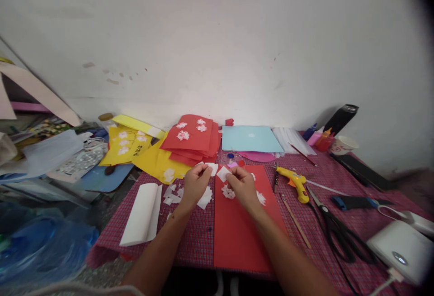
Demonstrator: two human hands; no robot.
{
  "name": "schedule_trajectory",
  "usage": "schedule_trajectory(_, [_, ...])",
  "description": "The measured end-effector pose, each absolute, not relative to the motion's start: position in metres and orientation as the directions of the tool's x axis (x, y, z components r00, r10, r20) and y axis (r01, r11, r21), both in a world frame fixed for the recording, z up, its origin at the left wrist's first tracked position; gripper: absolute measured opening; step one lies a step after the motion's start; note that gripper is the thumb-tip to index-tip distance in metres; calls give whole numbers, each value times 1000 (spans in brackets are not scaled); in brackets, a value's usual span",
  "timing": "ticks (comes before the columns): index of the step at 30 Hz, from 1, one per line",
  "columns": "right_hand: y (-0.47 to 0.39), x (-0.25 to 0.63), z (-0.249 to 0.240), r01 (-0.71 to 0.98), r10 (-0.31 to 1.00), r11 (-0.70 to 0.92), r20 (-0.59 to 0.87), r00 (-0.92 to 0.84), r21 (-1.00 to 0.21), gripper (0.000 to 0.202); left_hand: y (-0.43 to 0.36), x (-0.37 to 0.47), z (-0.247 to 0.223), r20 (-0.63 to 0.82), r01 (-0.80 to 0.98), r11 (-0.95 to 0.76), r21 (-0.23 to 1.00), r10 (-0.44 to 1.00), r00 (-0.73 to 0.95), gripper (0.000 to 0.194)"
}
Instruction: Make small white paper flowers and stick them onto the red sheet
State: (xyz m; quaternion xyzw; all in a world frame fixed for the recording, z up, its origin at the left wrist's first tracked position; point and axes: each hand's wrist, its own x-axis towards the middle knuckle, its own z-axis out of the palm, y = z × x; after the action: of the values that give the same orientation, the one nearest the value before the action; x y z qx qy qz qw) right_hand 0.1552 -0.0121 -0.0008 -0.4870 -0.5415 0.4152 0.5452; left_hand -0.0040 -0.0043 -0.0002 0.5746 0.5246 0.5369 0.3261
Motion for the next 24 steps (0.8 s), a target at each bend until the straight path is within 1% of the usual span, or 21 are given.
schedule_trajectory(4, [-11,157,-2,38,983,180,182,34,-983,25,-2,-10,0,269,257,-228,939,953,-137,23])
schedule_trajectory(7, [-11,157,-2,3,986,169,169,10,-986,25,1,-17,2,301,295,-247,923,941,-153,21])
schedule_trajectory(9, [-11,157,-1,-32,988,152,153,-29,-988,24,1,-21,3,306,279,-267,922,946,-105,22])
schedule_trajectory(12, [-12,157,1,-59,982,168,172,-81,-984,23,-1,-21,5,305,278,-299,913,952,24,23])
schedule_trajectory(15, [-12,157,2,-46,974,210,213,-81,-977,23,-3,-17,7,327,299,-350,888,937,124,23])
schedule_trajectory(17, [-11,156,2,-24,975,205,206,-84,-979,22,-4,-16,8,346,310,-379,872,925,159,24])
schedule_trajectory(20, [-10,156,-1,-5,982,162,162,-96,-987,22,-5,-14,9,357,333,-392,858,920,163,25])
schedule_trajectory(24, [-9,157,-5,-20,988,129,130,-83,-991,26,-5,-14,9,346,336,-366,868,931,120,27])
